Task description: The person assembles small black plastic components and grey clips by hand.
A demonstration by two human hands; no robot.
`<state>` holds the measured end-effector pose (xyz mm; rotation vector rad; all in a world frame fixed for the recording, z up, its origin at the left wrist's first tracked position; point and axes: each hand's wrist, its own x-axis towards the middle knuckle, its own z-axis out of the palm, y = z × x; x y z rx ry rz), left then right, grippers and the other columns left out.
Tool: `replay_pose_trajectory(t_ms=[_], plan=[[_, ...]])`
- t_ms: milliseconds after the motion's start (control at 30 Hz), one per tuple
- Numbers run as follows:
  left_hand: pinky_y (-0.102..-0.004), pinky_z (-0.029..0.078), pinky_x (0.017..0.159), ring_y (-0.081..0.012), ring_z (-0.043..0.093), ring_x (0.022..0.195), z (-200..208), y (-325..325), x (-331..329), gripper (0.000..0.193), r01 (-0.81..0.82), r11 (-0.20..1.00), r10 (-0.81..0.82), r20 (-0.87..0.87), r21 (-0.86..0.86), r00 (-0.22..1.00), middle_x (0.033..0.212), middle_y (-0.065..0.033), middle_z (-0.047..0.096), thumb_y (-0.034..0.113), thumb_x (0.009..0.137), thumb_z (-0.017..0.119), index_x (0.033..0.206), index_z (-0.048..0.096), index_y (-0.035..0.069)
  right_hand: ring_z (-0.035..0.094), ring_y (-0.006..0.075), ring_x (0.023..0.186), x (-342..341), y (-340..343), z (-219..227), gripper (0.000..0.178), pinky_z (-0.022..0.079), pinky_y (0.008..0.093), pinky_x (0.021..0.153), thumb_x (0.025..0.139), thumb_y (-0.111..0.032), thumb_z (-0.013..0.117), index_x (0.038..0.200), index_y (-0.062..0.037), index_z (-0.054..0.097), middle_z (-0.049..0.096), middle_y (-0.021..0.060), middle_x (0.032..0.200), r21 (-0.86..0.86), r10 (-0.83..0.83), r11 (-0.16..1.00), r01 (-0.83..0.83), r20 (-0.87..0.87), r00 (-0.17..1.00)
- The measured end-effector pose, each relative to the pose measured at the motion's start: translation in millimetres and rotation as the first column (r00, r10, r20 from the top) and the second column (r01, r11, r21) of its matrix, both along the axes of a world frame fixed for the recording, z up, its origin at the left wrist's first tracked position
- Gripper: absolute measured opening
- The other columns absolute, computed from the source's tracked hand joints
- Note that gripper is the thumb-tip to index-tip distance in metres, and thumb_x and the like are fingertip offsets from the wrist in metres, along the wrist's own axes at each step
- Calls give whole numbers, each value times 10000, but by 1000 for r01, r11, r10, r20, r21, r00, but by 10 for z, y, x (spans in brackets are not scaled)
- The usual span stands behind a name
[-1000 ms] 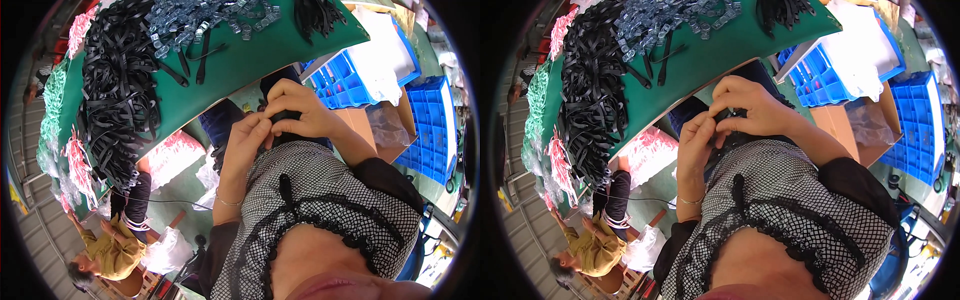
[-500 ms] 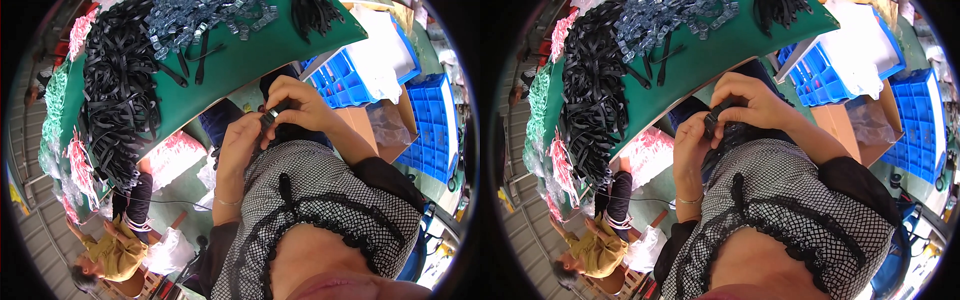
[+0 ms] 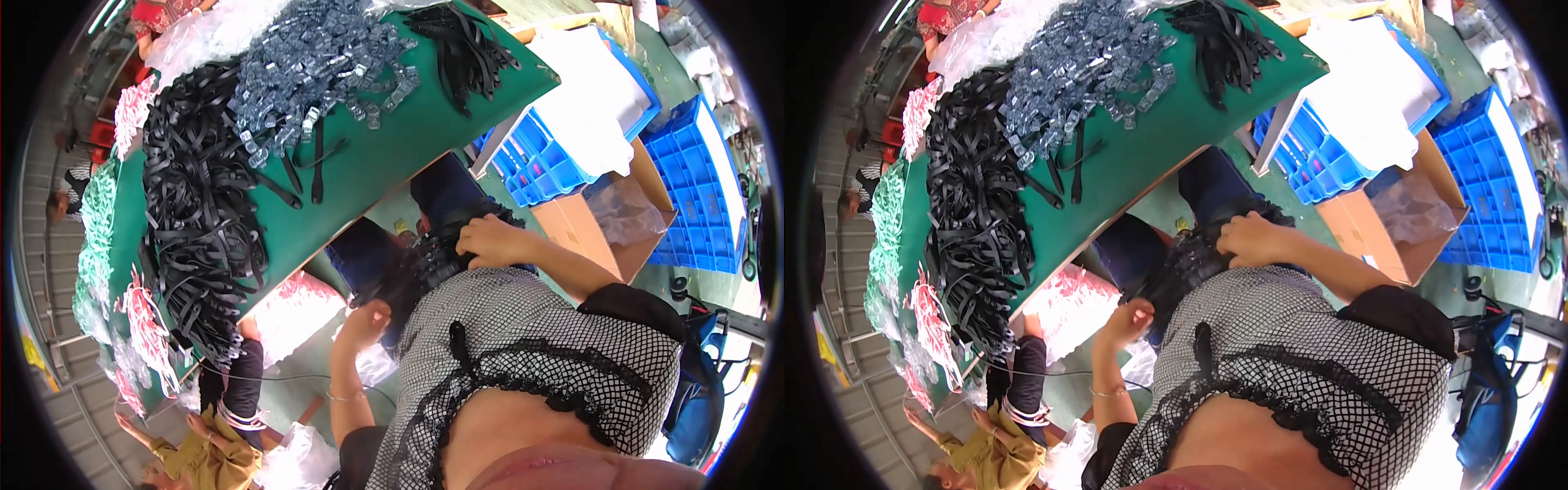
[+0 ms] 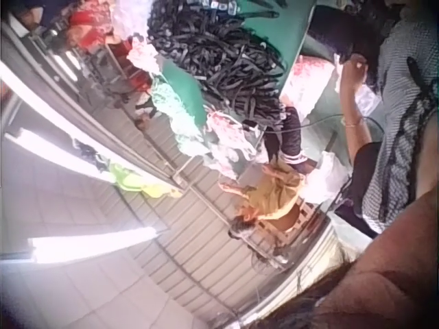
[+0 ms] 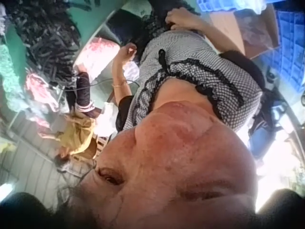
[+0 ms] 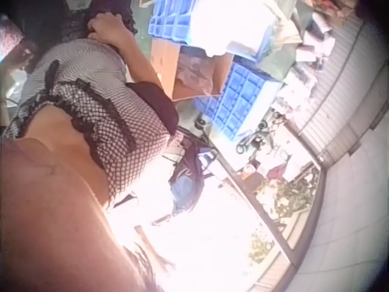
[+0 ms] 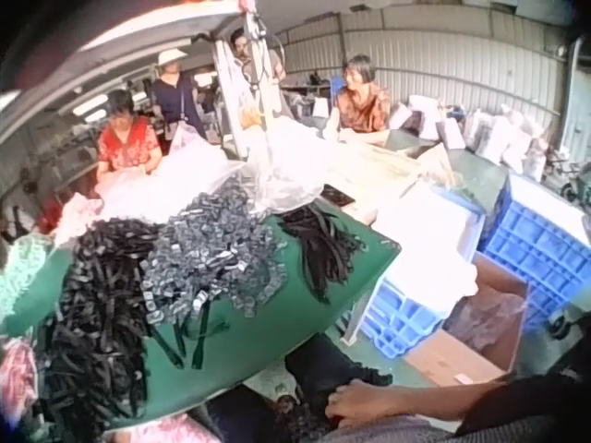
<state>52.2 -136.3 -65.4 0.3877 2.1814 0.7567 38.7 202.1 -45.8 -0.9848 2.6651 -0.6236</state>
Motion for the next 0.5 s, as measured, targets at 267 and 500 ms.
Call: replay_pose_trajectory(t_ms=[267,500], plan=[[-283,455,603,-178,587,664,66,-64,206,154,-137,985,148,-101,105,984,772,-103,602,84,753,622,885,582,16,580,214,680,-1129,491,861,103,465,314,616,707,-49,622,797,-18,582,580,91,744,-475,-439,836,274,-280,854],[-334,477,641,-277,606,719,396,283,13,210,-64,998,65,-400,17,914,810,-138,587,143,735,637,900,583,25,518,286,1015,-2499,737,958,282,421,426,828,752,-251,618,968,-72,592,579,106,1029,4,-648,605,796,-577,496]])
